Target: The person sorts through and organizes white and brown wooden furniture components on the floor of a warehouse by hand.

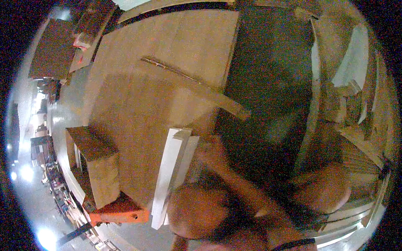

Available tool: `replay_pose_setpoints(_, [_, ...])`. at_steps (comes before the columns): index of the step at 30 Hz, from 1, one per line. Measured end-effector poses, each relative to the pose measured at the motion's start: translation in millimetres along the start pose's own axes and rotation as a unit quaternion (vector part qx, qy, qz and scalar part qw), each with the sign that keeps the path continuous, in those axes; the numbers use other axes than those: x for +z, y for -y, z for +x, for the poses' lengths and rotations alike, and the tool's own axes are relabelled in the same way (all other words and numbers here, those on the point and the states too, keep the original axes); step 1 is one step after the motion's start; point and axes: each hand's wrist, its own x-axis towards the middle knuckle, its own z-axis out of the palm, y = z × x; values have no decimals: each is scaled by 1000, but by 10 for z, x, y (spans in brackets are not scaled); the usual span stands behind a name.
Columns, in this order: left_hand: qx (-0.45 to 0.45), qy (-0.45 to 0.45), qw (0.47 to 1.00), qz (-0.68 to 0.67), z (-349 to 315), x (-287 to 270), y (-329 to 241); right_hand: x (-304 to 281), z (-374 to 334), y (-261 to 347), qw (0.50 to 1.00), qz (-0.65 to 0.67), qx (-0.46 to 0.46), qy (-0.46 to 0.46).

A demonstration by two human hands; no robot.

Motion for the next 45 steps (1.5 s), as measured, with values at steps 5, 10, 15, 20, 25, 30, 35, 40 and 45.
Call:
replay_pose_setpoints(5, [18,-12,1000,-2,-93,-54,-189,-178,-42,-170,999,-10,-16,-37])
replay_pose_setpoints(10, [40,-17,999,-7,-17,-8,-124,-132,-44,-92,1000,-5,9,-14])
replay_pose_setpoints(15, [81,-3,996,-24,235,-25,27,-122,-20,199,999,-4,26,30])
replay_pose_setpoints(20, [114,-74,990,-36,234,-65,-119,-189,200,303,982,-69,-152,88])
replay_pose_setpoints(25, [47,-64,997,-14,74,28,-67,-160,462,514,892,-327,-287,120])
replay_pose_setpoints(30, [14,-52,999,-2,8,91,19,-212,623,458,882,-298,-330,159])
replay_pose_setpoints(35, [-7,-13,1000,3,-39,95,256,-295,618,499,899,-239,-320,180])
replay_pose_setpoints(40, [2,54,998,31,-44,241,530,-351,635,358,894,-220,-342,187])
replay_pose_setpoints(45, [-99,215,960,151,-546,639,1141,-185,550,343,942,-86,-247,212])
